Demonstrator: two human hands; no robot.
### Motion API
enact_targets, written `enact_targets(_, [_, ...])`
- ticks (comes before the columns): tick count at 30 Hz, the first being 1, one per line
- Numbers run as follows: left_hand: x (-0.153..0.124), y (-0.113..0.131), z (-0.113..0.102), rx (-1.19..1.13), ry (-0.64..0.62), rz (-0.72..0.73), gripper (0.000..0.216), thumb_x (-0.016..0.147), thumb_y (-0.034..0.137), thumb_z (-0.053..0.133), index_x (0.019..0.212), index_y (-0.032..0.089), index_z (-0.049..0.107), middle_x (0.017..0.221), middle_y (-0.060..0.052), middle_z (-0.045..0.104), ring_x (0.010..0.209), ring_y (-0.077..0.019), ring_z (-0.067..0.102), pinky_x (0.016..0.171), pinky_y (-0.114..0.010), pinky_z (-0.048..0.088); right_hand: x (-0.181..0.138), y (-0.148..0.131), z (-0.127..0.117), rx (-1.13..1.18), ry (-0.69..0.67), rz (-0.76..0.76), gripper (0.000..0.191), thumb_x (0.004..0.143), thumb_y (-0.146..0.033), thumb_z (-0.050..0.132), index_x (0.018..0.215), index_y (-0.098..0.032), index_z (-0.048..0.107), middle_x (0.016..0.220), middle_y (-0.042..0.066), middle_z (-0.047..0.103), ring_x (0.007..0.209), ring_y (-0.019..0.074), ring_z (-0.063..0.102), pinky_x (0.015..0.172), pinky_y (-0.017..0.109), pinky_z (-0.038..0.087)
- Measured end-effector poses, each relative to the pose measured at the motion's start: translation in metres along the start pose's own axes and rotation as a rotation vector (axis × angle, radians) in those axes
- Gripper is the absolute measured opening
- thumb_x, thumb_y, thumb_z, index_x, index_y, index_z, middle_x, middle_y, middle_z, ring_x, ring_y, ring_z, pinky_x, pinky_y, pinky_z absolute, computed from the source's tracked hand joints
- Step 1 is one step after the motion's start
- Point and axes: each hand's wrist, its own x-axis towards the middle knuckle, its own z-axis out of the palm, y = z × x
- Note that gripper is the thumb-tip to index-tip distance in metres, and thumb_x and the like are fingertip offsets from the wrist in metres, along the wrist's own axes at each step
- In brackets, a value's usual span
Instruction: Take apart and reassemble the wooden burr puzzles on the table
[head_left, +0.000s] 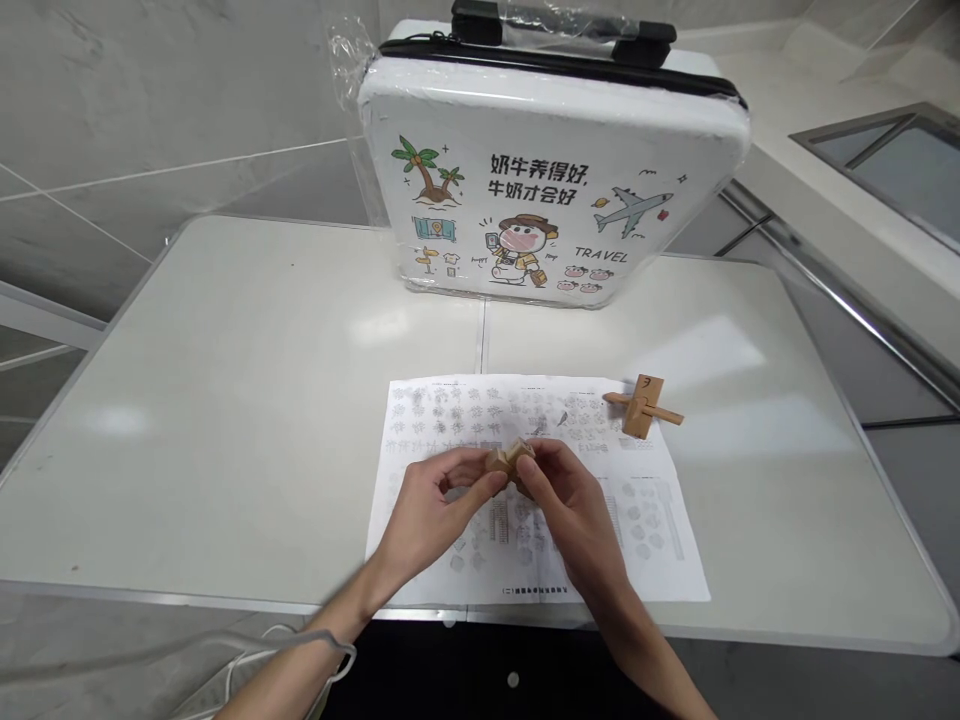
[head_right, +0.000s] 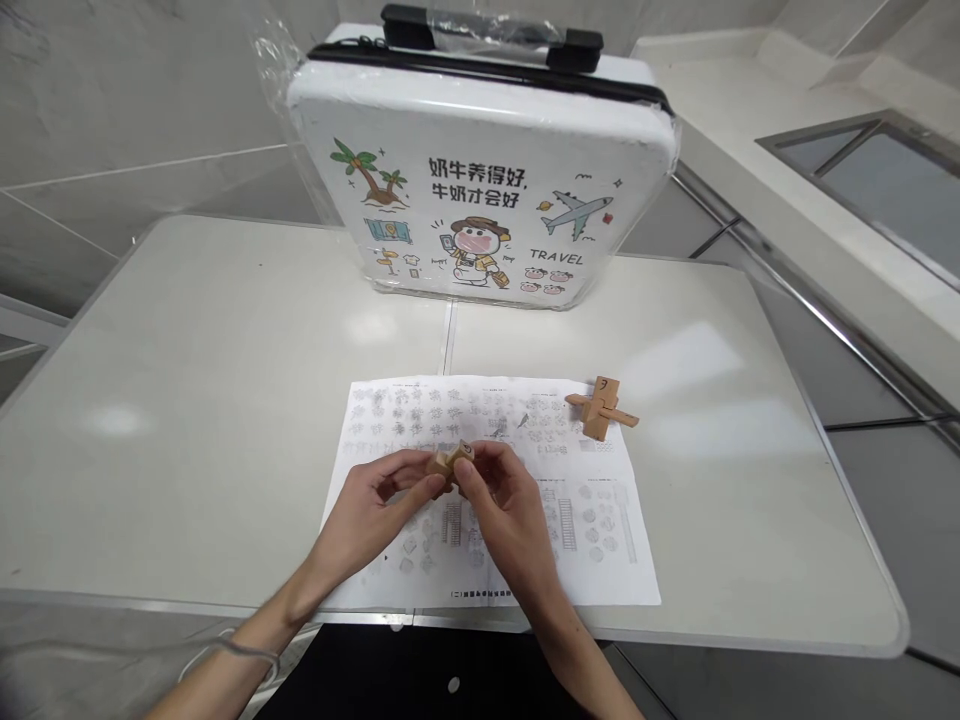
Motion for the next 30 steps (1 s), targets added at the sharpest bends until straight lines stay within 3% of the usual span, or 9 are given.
enact_targets(4, [0.003, -0.005, -0.008, -0.014, -0.006, -0.031, 0.036, 0.093, 0.052, 0.076, 0.114, 0.023, 0.079, 0.103, -0.006, 0.085, 0.1, -0.0272, 0.081, 0.095, -0.041, 0.065, 0.002, 0.0, -0.024, -0.275, 0.14, -0.108, 0.031, 0.103, -0.053, 0.063, 0.118, -0.027, 0.067, 0.118, 0.01, 0.073, 0.109, 0.0278, 0.069, 0.091, 0.044, 0.058])
enact_targets(6, [0.004, -0.006, -0.013, 0.014, -0.009, -0.038, 0.036, 0.094, 0.053, 0.075, 0.114, 0.023, 0.079, 0.104, -0.006, 0.085, 0.1, -0.0272, 0.081, 0.096, -0.042, 0.065, 0.0, 0.0, -0.039, -0.475, 0.191, -0.137, 0.031, 0.102, -0.054, 0.064, 0.114, -0.025, 0.068, 0.117, 0.012, 0.073, 0.102, 0.029, 0.068, 0.082, 0.043, 0.057])
enact_targets(8, [0.005, -0.008, -0.016, 0.037, -0.009, -0.043, 0.037, 0.094, 0.055, 0.074, 0.114, 0.023, 0.079, 0.104, -0.007, 0.085, 0.099, -0.0274, 0.081, 0.096, -0.043, 0.064, -0.005, 0.001, -0.052, -0.627, 0.183, -0.114, 0.033, 0.102, -0.055, 0.063, 0.115, -0.026, 0.068, 0.108, 0.011, 0.073, 0.089, 0.0277, 0.067, 0.07, 0.04, 0.055])
enact_targets(11, [0.006, -0.012, -0.019, 0.043, -0.011, -0.046, 0.039, 0.095, 0.056, 0.073, 0.115, 0.023, 0.078, 0.103, -0.007, 0.085, 0.099, -0.0273, 0.081, 0.096, -0.044, 0.064, -0.013, 0.007, -0.061, -0.768, 0.076, -0.113, 0.033, 0.101, -0.055, 0.064, 0.119, -0.027, 0.066, 0.104, 0.01, 0.071, 0.086, 0.0274, 0.066, 0.069, 0.041, 0.054])
enact_targets(14, [0.007, -0.016, -0.018, 0.033, -0.018, -0.054, 0.039, 0.094, 0.057, 0.073, 0.115, 0.024, 0.077, 0.103, -0.007, 0.085, 0.098, -0.0269, 0.08, 0.094, -0.043, 0.064, -0.017, 0.019, -0.061, -0.85, -0.008, -0.178, 0.032, 0.101, -0.055, 0.065, 0.119, -0.029, 0.066, 0.112, 0.01, 0.069, 0.092, 0.0297, 0.068, 0.072, 0.042, 0.055])
enact_targets(18, [0.007, -0.018, -0.017, 0.018, -0.023, -0.071, 0.038, 0.093, 0.056, 0.075, 0.114, 0.024, 0.078, 0.104, -0.006, 0.085, 0.099, -0.0262, 0.08, 0.093, -0.04, 0.064, -0.015, 0.031, -0.055, -0.917, -0.017, -0.198, 0.03, 0.103, -0.054, 0.062, 0.119, -0.029, 0.066, 0.117, 0.01, 0.067, 0.097, 0.0306, 0.069, 0.072, 0.042, 0.056])
enact_targets(23, [0.006, -0.017, -0.018, 0.019, -0.023, -0.064, 0.036, 0.093, 0.055, 0.075, 0.114, 0.025, 0.079, 0.104, -0.005, 0.085, 0.098, -0.0257, 0.08, 0.094, -0.04, 0.063, 0.0, 0.03, -0.048, -0.914, 0.032, -0.209, 0.027, 0.103, -0.05, 0.061, 0.117, -0.027, 0.063, 0.114, 0.01, 0.069, 0.097, 0.0302, 0.07, 0.075, 0.043, 0.057])
enact_targets(30, [0.004, -0.017, -0.022, 0.044, -0.009, -0.057, 0.036, 0.094, 0.055, 0.074, 0.112, 0.024, 0.079, 0.1, -0.006, 0.084, 0.094, -0.0251, 0.08, 0.091, -0.039, 0.063, 0.014, 0.023, -0.036, -0.978, -0.052, -0.257, 0.028, 0.106, -0.038, 0.051, 0.129, -0.025, 0.062, 0.113, 0.012, 0.07, 0.097, 0.0325, 0.07, 0.074, 0.046, 0.057])
